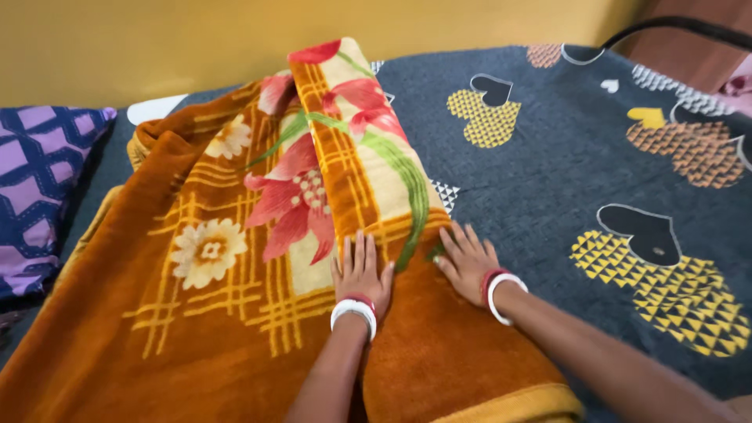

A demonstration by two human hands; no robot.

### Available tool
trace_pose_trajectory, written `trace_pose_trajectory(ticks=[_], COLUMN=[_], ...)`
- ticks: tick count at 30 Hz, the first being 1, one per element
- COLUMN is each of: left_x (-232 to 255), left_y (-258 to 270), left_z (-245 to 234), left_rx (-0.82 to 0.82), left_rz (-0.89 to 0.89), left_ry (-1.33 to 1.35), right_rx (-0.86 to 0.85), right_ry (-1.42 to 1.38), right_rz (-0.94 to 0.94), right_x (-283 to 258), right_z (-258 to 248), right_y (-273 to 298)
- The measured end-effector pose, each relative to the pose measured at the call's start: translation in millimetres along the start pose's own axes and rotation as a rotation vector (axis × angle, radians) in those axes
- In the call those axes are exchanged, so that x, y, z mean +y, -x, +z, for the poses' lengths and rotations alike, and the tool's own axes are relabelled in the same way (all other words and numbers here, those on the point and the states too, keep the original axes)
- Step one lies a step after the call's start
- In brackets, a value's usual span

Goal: The person folds a large orange floral blanket on a bed. They smooth the fabric, fold it in half lengthwise, then fold it again into a compact rectangle, pressing down to flatten the folds.

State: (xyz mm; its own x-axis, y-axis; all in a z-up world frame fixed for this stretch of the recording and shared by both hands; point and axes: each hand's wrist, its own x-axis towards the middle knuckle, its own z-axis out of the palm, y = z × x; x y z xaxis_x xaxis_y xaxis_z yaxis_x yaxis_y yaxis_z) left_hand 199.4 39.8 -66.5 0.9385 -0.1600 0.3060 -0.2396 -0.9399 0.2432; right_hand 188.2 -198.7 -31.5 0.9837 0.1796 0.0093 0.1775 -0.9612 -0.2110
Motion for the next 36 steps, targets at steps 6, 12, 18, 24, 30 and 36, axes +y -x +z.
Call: trace_pose_trajectory(ticks=[6,12,18,24,30,36], left_x=[-1,-45,-83,-98,-101,-96], left_y=[-91,-180,-233,-220,-138,-66], left_z=[23,45,50,74,60,22], left_rx=[-0.142,-0.158,-0.160,-0.190,-0.270,-0.474], left_rz=[0.144,0.125,-0.052,-0.069,-0.042,-0.184], left_ry=[-0.070,-0.098,0.065,0.130,0.318,0.356], right_rx=[0.208,0.174,0.255,0.172,-0.046,-0.227], right_ry=[0.056,0.188,-0.030,0.088,0.057,-0.085], right_rz=[-0.333,-0.337,-0.321,-0.422,-0.656,-0.717], right_x=[-4,22,43,35,-18,-88], right_z=[17,25,25,23,-3,-16], right_y=[-92,-189,-245,-221,-136,-46])
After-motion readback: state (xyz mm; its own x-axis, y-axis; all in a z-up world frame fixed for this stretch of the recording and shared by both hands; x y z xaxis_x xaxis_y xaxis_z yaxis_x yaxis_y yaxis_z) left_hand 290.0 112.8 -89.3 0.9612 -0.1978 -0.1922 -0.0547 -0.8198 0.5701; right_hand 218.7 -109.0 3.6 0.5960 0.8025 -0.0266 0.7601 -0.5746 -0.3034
